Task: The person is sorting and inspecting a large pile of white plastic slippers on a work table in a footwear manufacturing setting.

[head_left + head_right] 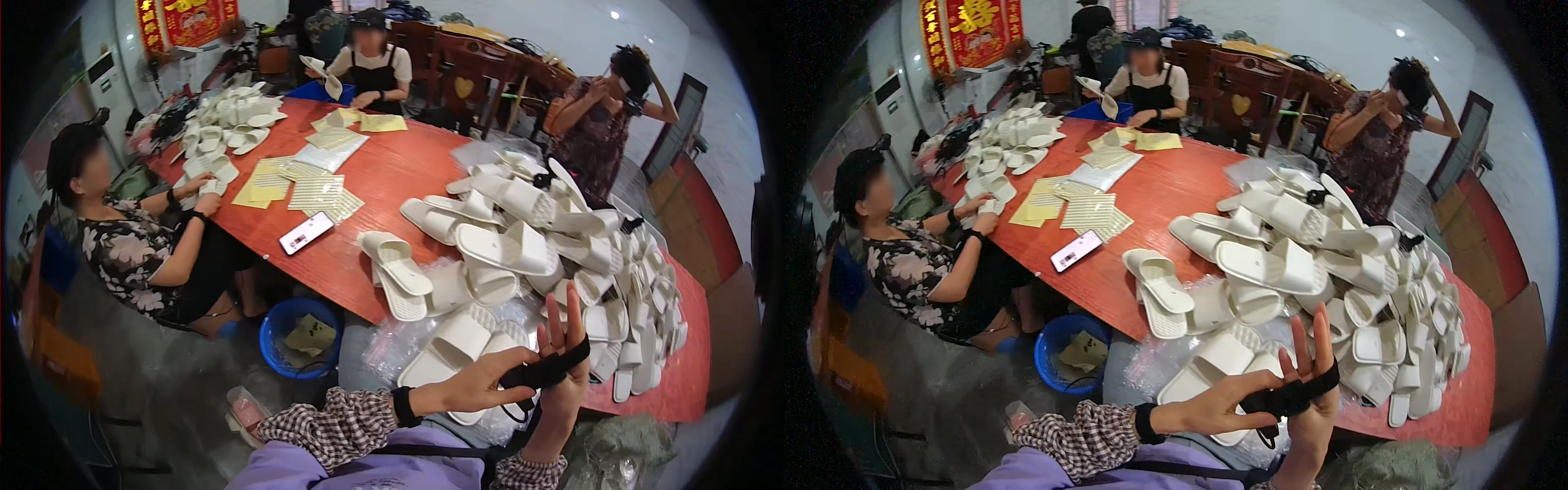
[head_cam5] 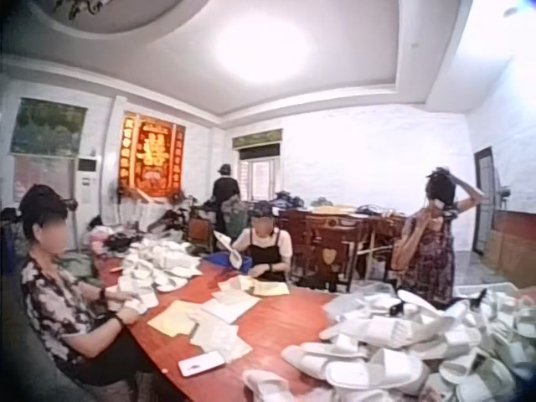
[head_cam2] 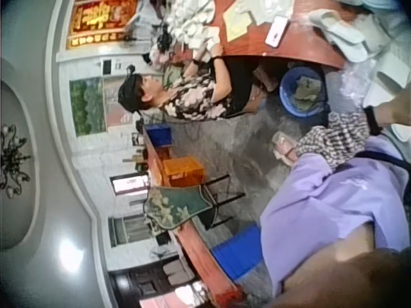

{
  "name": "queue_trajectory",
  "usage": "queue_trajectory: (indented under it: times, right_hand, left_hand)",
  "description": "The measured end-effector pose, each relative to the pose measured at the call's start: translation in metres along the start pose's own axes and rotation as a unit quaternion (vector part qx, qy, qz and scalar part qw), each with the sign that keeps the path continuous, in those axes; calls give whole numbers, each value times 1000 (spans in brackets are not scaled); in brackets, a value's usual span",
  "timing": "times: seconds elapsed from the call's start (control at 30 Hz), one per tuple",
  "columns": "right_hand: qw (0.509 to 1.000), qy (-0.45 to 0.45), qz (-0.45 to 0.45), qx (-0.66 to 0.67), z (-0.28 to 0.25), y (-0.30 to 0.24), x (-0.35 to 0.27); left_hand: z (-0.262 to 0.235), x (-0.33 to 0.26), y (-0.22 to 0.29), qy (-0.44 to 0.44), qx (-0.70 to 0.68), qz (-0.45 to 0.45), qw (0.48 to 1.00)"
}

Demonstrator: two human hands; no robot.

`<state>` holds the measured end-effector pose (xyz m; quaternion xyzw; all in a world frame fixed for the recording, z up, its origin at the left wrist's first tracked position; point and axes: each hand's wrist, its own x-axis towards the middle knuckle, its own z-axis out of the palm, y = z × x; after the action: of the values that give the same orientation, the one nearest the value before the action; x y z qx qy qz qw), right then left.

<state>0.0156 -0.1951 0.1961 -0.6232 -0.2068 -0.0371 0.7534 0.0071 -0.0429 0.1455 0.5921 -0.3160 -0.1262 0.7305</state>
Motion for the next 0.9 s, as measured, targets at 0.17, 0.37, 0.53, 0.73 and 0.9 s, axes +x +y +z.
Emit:
queue_trajectory:
  times: [0.17,0.37,0.53,0.73,0.9]
  right_hand:
    - [972,44,-102,-208,-6,12,3]
    - [860,85,-63,-499,-44,56,18]
    - [978,202,-53,4,-40,58,31]
    - [978,114,0,175,-44,52,37]
    - [885,143,94,433,-49,47,36]
  left_hand:
    - [9,1,-11,14,30,15,999]
    - [30,-3,-37,-17,127,1,992]
    - [38,0,-43,-23,110,-56,992]
    - [41,0,-52,44,109,-102,988]
    - [51,-1,-43,19,48,-109,993]
